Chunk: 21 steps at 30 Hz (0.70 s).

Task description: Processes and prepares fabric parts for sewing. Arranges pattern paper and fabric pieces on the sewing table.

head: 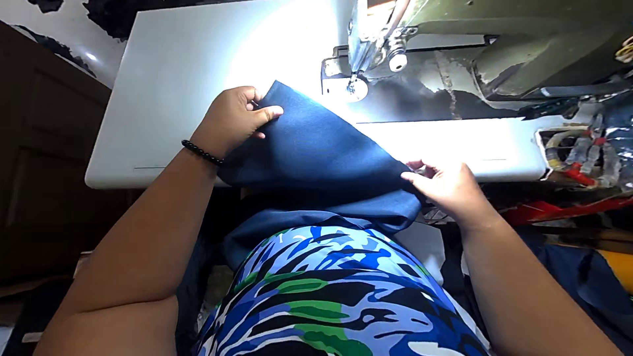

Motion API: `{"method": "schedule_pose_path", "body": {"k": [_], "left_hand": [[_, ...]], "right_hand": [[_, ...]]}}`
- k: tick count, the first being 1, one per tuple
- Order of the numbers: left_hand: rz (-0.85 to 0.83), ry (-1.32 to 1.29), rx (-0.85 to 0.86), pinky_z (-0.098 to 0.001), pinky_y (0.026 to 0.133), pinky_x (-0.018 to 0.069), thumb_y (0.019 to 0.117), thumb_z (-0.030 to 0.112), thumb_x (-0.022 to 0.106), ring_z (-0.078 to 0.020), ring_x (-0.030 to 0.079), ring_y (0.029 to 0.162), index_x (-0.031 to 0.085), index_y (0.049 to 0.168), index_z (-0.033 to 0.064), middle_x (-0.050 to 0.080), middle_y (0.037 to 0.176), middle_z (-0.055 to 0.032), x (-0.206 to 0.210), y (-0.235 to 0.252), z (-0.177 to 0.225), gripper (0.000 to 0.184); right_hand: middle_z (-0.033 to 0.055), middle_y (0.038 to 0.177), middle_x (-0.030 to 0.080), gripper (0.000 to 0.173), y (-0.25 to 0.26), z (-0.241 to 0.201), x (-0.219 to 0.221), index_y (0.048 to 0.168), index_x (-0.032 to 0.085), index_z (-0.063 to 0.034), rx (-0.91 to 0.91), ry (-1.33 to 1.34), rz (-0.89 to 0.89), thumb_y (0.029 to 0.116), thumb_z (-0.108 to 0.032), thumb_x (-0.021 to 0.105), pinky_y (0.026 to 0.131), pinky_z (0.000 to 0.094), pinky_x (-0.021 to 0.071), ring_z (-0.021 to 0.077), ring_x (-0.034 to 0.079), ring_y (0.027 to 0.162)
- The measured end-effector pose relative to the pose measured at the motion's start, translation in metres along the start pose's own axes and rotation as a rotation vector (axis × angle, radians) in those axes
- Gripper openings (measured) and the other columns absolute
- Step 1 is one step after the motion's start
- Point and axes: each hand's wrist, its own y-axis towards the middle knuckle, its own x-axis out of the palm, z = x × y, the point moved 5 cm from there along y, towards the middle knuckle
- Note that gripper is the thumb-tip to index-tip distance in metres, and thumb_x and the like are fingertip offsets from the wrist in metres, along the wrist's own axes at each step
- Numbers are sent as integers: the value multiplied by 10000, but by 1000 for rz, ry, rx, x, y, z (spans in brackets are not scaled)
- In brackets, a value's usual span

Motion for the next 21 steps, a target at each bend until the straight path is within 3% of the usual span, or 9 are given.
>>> {"method": "schedule_pose_path", "body": {"k": [2,4,7,11,16,21], "left_hand": [[-49,-96,55,-256,688,612,1010,207,659,-41,685,729,636,1026,58,673,848,10,0,0,2,152],[-90,-162,92,-246,739,619,1041,139,584,-33,697,780,636,1034,51,684,895,15,1,1,2,103],[-40,-147,115,-226,673,618,1029,128,610,-20,696,714,625,1010,63,689,835,28,2,3,-1,70],[13,-113,126,-197,541,570,1018,153,637,-9,650,617,619,999,82,665,793,35,4,3,1,75],[33,-131,110,-206,548,576,1014,172,649,-20,659,645,592,977,90,655,822,21,8,5,6,107],[70,-149,112,-196,541,567,1000,172,671,-16,644,620,571,962,93,640,806,22,13,6,10,133]], "right_hand": [[134,865,703,184,2,3,-4,1062,732,5,33,3,-1,879,10,740,614,434,497,192,568,642],[151,919,716,213,4,7,-7,1095,727,3,92,4,-26,884,29,732,640,473,520,218,604,668],[123,891,720,157,4,12,-6,1062,719,-10,97,12,-65,907,-31,734,681,454,596,206,680,698],[94,753,692,122,5,14,-4,878,704,-14,55,12,-40,914,-120,752,665,453,594,201,686,673],[109,770,678,94,5,13,-6,883,724,-8,20,-26,-8,920,-92,741,655,450,535,204,642,693],[99,773,693,59,3,21,-4,910,723,-2,61,40,-20,919,-60,721,655,403,569,169,654,664]]}}
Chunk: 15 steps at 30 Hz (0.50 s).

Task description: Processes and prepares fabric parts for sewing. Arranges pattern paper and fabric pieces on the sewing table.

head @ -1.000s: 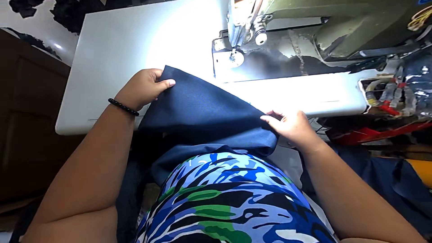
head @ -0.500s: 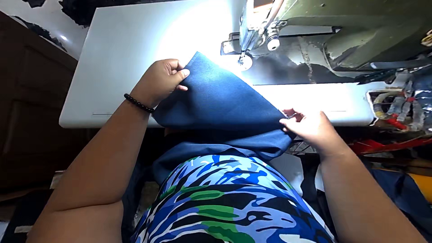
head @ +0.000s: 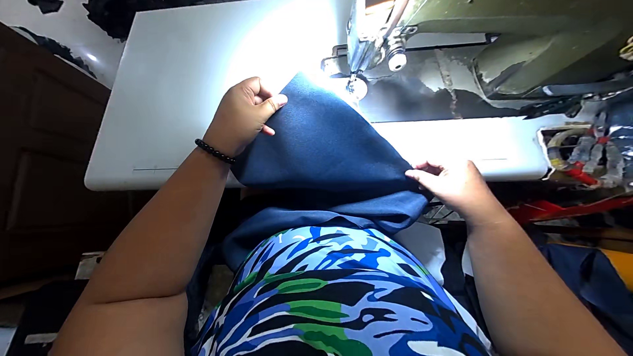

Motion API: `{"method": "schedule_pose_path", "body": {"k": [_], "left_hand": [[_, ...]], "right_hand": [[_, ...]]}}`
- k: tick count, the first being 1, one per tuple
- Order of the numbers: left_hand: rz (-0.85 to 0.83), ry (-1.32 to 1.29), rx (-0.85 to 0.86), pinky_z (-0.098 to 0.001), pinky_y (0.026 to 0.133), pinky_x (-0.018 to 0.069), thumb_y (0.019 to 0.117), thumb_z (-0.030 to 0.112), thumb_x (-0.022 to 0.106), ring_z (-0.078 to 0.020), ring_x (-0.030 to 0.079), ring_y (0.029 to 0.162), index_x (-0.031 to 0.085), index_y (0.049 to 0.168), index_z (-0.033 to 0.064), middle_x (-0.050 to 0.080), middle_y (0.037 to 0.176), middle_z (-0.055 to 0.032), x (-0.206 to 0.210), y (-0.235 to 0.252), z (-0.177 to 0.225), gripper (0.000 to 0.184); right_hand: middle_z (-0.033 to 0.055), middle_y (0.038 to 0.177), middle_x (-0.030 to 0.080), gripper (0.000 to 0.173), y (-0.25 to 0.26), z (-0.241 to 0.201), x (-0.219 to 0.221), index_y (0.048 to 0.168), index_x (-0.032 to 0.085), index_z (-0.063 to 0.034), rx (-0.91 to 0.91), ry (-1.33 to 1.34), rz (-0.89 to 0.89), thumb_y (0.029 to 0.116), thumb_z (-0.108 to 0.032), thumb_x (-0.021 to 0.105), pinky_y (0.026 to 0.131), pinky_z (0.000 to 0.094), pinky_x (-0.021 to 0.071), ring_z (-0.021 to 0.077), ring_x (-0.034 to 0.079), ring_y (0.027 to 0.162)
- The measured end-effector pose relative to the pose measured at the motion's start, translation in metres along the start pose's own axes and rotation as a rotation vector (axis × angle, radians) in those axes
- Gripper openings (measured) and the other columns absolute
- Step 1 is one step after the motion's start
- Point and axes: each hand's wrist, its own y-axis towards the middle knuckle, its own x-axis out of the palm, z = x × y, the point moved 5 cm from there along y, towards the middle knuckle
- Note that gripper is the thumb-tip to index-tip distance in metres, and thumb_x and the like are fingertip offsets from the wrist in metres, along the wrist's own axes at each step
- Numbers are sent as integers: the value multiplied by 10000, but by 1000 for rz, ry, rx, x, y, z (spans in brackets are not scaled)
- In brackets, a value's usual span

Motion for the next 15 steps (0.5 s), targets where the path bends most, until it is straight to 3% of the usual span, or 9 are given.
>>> {"method": "schedule_pose_path", "body": {"k": [8,15], "left_hand": [[-13,-72,63,-220,704,613,1016,115,621,-18,693,740,577,1049,70,676,854,39,4,2,-2,70],[23,-31,43,-166,627,563,1007,119,636,8,652,666,588,1026,74,662,796,47,4,2,-4,69]], "right_hand": [[68,794,714,64,1,5,-1,924,718,-12,56,92,-18,918,-75,728,667,333,614,119,690,672],[54,774,709,60,2,5,-2,910,720,-17,51,105,-10,919,-75,730,653,311,605,99,677,653]]}}
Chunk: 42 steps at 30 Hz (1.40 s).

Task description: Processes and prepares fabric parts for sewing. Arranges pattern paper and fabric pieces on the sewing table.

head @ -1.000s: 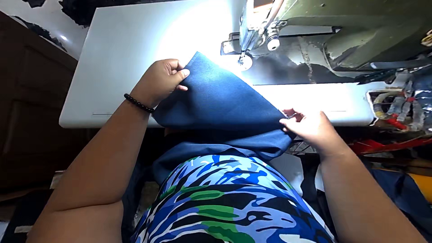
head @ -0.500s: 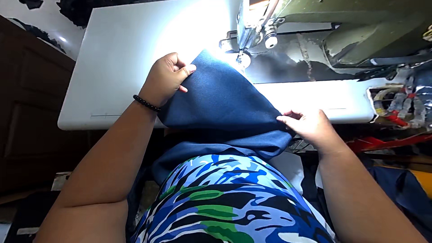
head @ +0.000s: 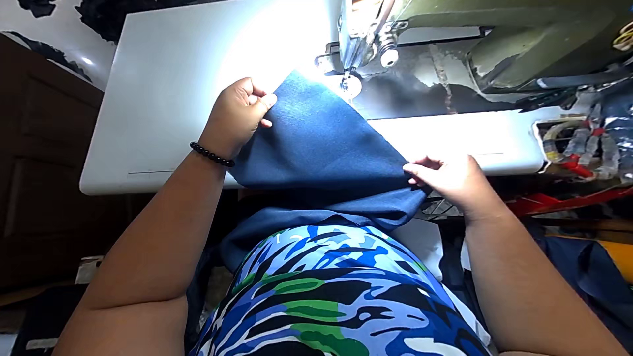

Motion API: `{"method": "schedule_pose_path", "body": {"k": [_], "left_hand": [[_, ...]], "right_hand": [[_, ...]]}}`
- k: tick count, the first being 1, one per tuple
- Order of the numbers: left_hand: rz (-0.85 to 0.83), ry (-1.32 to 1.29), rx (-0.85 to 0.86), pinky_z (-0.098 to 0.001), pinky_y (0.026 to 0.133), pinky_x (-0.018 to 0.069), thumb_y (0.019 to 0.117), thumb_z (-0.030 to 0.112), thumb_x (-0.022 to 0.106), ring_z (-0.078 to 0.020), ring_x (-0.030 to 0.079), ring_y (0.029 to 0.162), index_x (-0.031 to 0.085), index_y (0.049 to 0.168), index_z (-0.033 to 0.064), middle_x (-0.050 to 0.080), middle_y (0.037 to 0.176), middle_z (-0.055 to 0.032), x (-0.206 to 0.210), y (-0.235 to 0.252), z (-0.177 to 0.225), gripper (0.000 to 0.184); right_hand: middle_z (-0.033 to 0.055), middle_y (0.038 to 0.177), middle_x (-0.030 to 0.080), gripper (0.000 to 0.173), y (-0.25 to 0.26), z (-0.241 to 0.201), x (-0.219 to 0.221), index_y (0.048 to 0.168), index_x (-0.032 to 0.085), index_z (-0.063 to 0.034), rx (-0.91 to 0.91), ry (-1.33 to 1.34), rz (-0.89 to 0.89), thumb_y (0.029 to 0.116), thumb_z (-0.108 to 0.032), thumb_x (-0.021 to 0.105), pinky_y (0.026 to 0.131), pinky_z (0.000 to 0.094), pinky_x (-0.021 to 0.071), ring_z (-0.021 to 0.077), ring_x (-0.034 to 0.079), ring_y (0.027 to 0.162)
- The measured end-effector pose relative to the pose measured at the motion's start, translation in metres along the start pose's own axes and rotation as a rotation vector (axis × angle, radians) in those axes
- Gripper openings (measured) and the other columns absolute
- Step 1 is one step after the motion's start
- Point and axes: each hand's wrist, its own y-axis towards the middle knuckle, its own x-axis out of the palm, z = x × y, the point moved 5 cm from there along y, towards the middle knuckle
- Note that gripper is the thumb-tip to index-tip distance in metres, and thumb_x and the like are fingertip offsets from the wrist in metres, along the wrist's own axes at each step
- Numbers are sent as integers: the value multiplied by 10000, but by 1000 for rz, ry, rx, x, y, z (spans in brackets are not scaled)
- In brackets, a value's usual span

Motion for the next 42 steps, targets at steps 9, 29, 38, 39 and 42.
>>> {"method": "schedule_pose_path", "body": {"k": [9,29,38,39,42], "left_hand": [[-26,-32,-85,-148,538,527,1013,103,619,25,626,618,558,1014,105,643,756,68,1,-2,-2,61],[-60,-99,-162,-194,653,581,1031,85,586,-16,669,714,545,1040,74,660,841,22,1,-4,-5,43],[-20,-22,-66,-260,601,587,1063,135,533,-41,660,703,536,1135,35,651,891,-9,-8,-12,-9,123],[16,9,14,-258,628,600,1065,155,533,-23,665,732,542,1154,41,653,920,20,-22,-13,-1,145],[144,69,332,-231,762,609,1079,324,505,24,680,888,563,1236,151,670,1053,133,-114,-11,14,240]], "right_hand": [[53,767,707,88,2,2,0,895,720,-16,-12,14,4,913,-102,734,641,297,599,90,672,645],[43,728,700,80,5,7,1,856,704,-30,66,77,-30,894,-81,753,612,302,598,97,672,614],[86,759,690,146,11,-16,-5,880,720,-12,-102,-86,62,928,-150,719,668,411,568,164,657,672],[94,778,698,154,16,-37,-11,884,732,-11,-221,-122,124,930,-155,700,672,416,558,175,658,694],[159,922,726,162,25,-135,-38,967,733,10,-611,-246,266,962,-108,623,794,409,557,249,688,873]]}}
